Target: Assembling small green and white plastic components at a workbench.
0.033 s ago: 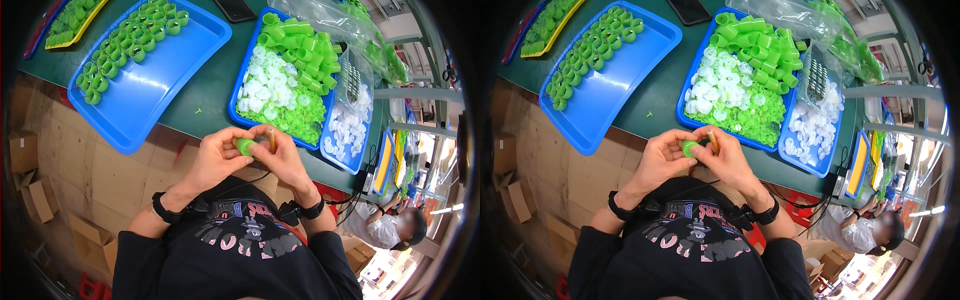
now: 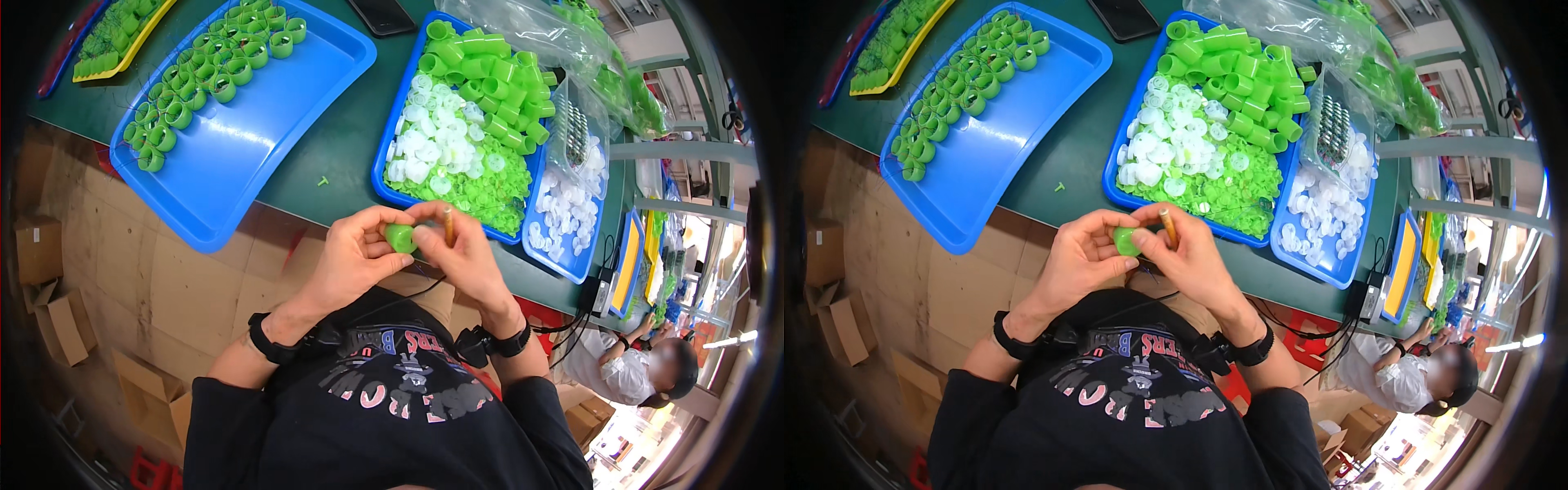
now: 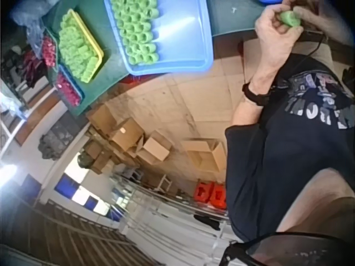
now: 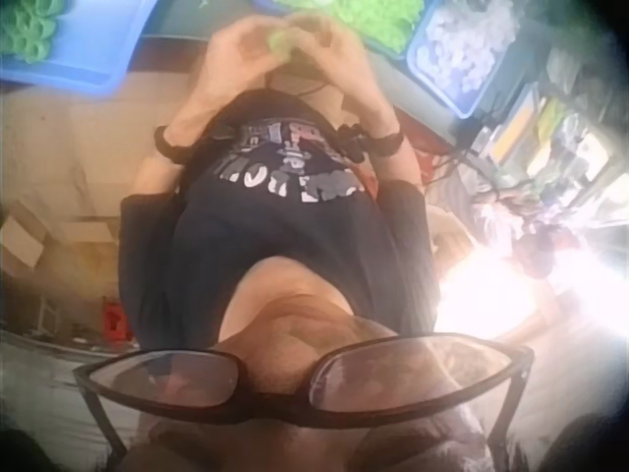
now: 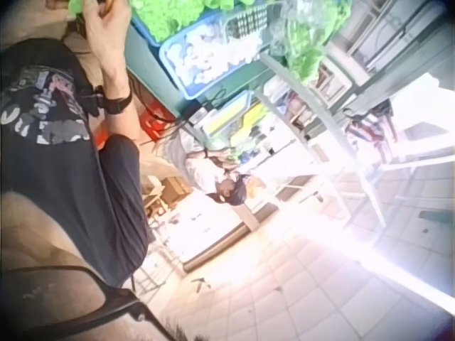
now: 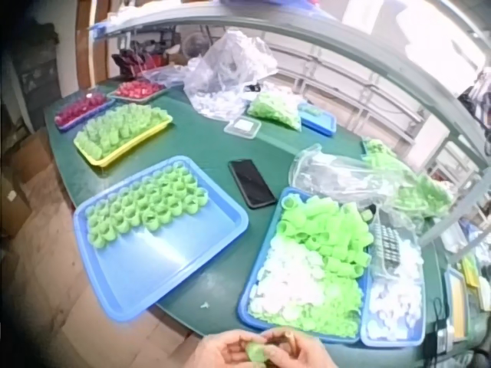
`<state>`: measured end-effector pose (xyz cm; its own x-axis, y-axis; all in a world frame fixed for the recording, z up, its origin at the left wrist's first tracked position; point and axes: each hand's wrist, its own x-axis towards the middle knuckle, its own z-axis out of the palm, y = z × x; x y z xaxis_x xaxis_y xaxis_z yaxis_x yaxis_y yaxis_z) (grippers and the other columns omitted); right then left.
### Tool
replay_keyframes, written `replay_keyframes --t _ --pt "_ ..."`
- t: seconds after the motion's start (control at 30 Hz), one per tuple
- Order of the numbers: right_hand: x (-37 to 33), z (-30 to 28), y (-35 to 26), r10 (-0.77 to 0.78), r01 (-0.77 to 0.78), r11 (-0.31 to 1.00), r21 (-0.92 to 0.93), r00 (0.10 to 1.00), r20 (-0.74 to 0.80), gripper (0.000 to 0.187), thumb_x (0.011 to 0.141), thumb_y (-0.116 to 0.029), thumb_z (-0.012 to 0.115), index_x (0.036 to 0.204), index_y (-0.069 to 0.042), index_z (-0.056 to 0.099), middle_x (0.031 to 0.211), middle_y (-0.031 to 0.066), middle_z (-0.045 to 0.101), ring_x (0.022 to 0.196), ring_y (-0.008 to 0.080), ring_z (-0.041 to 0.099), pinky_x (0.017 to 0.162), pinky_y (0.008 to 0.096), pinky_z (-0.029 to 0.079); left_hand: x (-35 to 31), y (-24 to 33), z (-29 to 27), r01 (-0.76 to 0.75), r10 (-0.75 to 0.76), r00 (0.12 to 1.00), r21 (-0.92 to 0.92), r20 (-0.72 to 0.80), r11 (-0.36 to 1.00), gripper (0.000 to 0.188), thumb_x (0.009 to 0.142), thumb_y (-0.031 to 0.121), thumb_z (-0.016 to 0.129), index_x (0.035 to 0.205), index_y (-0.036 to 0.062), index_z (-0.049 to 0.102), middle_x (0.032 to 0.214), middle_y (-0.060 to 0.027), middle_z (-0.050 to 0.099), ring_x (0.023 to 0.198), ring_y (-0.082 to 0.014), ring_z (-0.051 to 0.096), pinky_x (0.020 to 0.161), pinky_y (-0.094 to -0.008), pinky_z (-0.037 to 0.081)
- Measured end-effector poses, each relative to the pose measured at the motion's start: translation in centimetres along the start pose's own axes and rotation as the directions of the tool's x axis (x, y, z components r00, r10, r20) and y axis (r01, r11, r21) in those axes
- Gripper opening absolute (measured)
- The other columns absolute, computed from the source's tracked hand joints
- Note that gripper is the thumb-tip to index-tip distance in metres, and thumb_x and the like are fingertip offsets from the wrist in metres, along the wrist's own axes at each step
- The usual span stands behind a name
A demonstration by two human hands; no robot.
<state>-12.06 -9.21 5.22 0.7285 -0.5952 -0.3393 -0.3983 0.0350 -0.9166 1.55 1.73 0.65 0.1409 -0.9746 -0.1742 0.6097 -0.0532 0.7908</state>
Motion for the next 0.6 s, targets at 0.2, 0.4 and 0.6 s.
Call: replay_keyframes --t 0.2,0.4,0.6 --pt "-1.0 -1.8 -2.0 -0.214 0.323 0.915 0.241 0.896 -0.389 0.038 0.104 -0.03 0.035 0.107 0.0 0.058 0.085 0.0055 0.06 0.063 0.0058 0.045 0.054 0.0206 0.037 0.5 -0.2 0.3 0.081 -0.067 0.993 0.167 -0.093 0.983 0.038 0.081 -0.008 0.067 0.116 -0.0028 0.053 0.101 -0.0062 0.062 0.093 -0.0113 0.061 0.084 -0.0263 0.052" --pt "0.0 -0.4 -1.3 -0.347 0.567 0.718 0.403 0.794 -0.499 0.036 0.104 -0.03 0.035 0.11 0.001 0.053 0.084 0.0095 0.06 0.056 0.0057 0.04 0.05 0.0191 0.034 0.6 -0.3 1.7 0.067 0.007 0.981 0.368 -0.195 0.927 0.035 0.079 -0.005 0.068 0.113 -0.0007 0.059 0.095 -0.0062 0.065 0.084 -0.0111 0.063 0.078 -0.0241 0.052" --pt "0.8 0.0 -0.2 -0.345 0.581 0.725 0.369 0.77 -0.536 0.037 0.105 -0.032 0.033 0.109 -0.001 0.051 0.067 0.0055 0.054 0.048 0.0051 0.033 0.046 0.0201 0.028 0.9 -0.6 2.2 -0.255 0.473 0.873 0.937 0.116 0.24 0.04 0.07 0.01 0.077 0.108 0.005 0.067 0.095 -0.0093 0.064 0.085 -0.027 0.06 0.069 -0.0352 0.05"
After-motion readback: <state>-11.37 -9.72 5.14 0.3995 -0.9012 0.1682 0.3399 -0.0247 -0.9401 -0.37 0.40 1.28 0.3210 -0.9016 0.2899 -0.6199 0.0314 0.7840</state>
